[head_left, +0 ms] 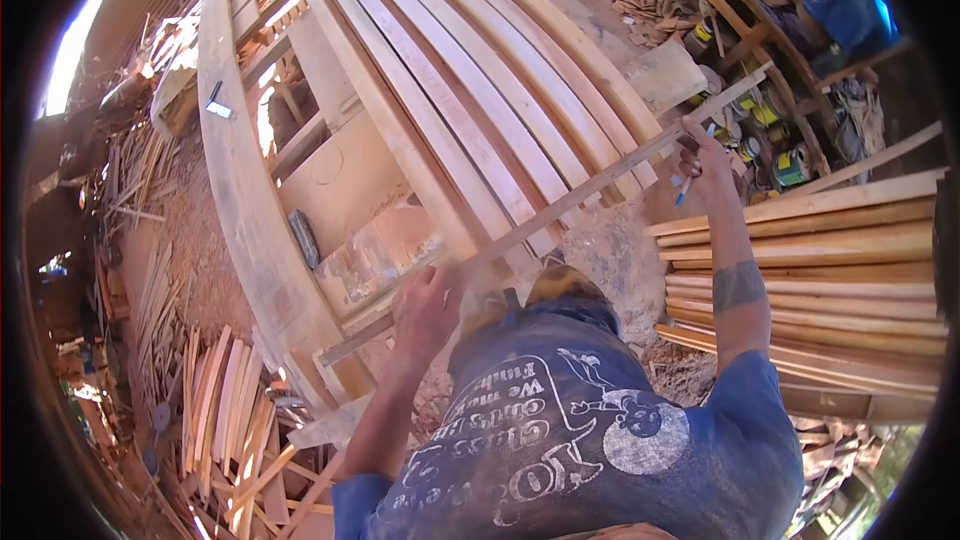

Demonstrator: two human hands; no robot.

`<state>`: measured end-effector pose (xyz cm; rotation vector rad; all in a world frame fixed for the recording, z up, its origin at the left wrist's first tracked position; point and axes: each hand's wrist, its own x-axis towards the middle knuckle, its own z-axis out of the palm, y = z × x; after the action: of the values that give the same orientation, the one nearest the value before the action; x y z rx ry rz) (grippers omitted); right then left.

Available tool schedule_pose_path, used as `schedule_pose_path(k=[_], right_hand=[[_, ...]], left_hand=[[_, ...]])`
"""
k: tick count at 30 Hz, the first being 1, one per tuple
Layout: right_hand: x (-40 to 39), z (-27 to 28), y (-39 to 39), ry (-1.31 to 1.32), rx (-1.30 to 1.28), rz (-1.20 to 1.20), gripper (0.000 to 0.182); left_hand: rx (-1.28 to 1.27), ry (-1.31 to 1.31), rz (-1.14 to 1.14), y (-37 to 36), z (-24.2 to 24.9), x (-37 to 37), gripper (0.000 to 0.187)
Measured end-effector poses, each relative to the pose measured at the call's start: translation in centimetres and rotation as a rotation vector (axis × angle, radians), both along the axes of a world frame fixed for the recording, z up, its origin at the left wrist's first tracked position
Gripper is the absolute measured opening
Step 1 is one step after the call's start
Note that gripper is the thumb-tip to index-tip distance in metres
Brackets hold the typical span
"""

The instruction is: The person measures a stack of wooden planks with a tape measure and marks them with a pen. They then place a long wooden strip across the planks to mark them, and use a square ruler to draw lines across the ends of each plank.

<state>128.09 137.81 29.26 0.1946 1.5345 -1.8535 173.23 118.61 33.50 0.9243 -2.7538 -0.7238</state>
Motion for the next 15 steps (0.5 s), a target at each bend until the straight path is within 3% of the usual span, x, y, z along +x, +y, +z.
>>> schedule_pose_path(k=[12, 15], right_hand=[[2.2, 0.2, 0.1, 0.076, 0.042, -0.056, 0.023], [2.3, 0.2, -0.1, 0.085, 0.048, -0.070, 0.023]], left_hand=[[0.079, -0.022, -0.033, -1.2, 0.5, -0.3, 0.029], [0.127, 0.101, -0.001, -0.6, 1.0, -0.6, 0.017]])
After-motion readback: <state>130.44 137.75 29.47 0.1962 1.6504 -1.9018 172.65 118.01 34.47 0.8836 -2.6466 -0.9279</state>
